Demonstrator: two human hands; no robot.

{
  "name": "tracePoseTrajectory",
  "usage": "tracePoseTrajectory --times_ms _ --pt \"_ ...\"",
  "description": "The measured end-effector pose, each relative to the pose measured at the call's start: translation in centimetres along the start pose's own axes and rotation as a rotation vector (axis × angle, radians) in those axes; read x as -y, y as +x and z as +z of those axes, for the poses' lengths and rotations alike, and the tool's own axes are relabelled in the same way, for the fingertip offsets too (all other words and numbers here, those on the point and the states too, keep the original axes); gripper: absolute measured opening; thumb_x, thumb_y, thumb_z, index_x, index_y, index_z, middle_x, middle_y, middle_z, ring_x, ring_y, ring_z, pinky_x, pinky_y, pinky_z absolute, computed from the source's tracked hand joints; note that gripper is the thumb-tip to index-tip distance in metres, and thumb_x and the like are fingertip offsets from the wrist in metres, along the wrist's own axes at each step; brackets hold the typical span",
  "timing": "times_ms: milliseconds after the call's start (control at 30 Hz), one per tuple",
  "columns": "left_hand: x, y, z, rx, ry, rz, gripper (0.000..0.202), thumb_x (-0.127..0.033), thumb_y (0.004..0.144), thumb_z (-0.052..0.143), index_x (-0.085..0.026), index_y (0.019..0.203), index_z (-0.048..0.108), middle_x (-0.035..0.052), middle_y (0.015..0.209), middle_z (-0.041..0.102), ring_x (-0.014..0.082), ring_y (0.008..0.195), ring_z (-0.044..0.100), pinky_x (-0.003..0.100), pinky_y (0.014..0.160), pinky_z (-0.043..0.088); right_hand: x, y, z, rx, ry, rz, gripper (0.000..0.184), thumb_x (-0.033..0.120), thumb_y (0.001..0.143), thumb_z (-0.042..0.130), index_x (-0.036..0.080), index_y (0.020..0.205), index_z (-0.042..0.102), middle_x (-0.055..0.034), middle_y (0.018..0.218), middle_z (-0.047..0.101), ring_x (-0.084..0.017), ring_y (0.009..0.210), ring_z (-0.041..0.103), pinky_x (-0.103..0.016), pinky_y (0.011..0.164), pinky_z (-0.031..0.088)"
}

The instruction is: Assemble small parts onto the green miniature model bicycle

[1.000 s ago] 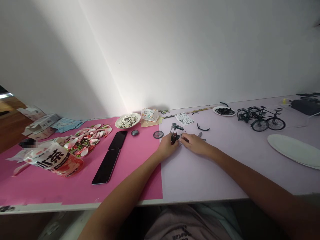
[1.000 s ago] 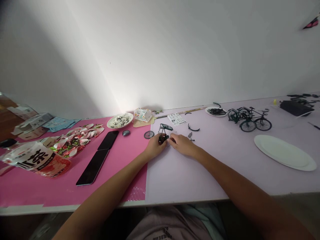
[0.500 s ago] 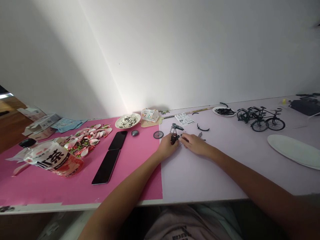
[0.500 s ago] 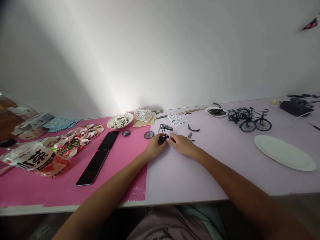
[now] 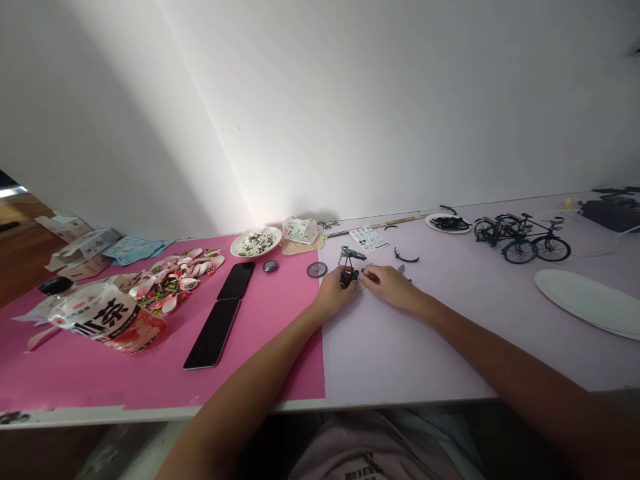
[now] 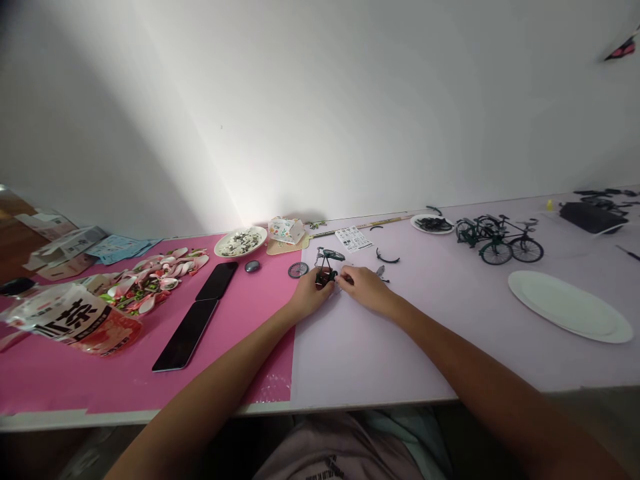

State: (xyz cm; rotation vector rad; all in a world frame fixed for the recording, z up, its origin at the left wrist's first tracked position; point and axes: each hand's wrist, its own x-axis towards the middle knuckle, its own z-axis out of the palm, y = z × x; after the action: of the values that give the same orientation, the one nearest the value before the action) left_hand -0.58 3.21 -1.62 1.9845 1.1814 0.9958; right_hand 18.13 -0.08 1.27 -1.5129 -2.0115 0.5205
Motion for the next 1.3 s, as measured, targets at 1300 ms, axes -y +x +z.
tracePoseTrajectory --times_ms 1300 --pt "0.21 0.11 -0.05 0.012 0.023 0.018 0.027 -0.025 0.086 0.064 -0.017 0.111 0.063 0.0063 0.099 0.074 0.0169 0.083 0.069 0.028 0.076 0.057 -0.31 0.05 0.00 0.007 0.019 0.018 0.016 0.038 0.093 0.053 0.024 0.088 0.059 -0.0014 0.086 0.072 -0.018 0.074 0.063 -0.029 0.065 0.042"
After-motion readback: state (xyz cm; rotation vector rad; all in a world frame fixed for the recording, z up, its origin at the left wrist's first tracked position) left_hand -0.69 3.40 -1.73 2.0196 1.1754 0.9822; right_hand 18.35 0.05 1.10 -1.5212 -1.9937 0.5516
